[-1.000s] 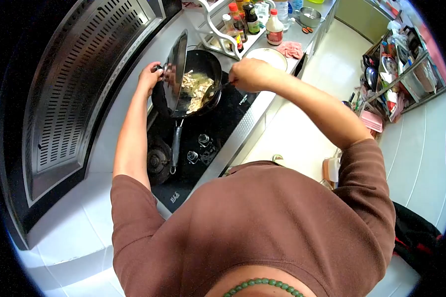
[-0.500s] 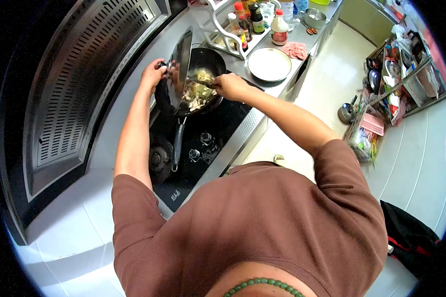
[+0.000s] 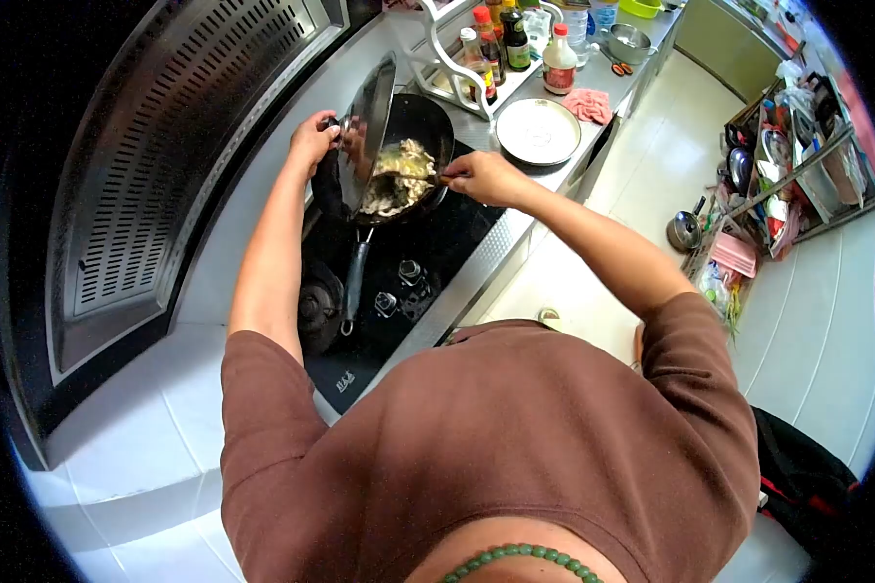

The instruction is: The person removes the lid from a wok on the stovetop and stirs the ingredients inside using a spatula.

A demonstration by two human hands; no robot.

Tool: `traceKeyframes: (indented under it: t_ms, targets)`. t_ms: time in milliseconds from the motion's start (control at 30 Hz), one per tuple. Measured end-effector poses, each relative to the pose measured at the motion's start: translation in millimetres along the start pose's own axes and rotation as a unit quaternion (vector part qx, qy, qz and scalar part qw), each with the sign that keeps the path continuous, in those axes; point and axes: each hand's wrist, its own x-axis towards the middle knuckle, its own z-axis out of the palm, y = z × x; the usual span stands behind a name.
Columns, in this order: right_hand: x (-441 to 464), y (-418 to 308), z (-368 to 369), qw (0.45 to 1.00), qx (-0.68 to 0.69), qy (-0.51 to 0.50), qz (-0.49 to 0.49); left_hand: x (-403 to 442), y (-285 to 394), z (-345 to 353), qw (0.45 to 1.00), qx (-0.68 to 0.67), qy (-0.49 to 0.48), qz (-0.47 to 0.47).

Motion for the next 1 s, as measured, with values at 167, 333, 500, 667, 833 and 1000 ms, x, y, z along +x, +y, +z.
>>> traceKeyframes:
  t_ms: [167, 333, 500, 667, 833, 1000]
  targets:
    - [37.5, -2.0, 40.4, 0.996, -0.047, 0.074, -0.022, 4.1, -3.9, 0.5, 0.999, 0.034, 0.01, 0.025]
    - [38.2, 5.9, 42.0, 0.989, -0.136, -0.007, -0.052, 2.5, 1.1, 1.5, 0.998, 0.058, 0.025, 0.029]
    - [10.9, 2.2, -14.1, 0.976, -0.184, -0.061, -0.095, 4.5, -4.2, 4.1, 0.998, 0.065, 0.013, 0.02]
    - [-15.1, -29.9, -90.3, 0.985, -0.143, -0.07, -0.063, -7.2, 9.9, 10.5, 0.998, 0.06, 0.014, 0.013]
    - [-16.0, -39.4, -71.3, 0.969, -0.227, -0.09, -0.03, 0.3, 0.5, 14.7, 0.997, 0.051, 0.034, 0.044]
    - [6.2, -9.1, -19.2, 0.986, -0.156, 0.034, -0.054, -14.7, 24.3, 15.4, 0.996, 0.082, 0.024, 0.031]
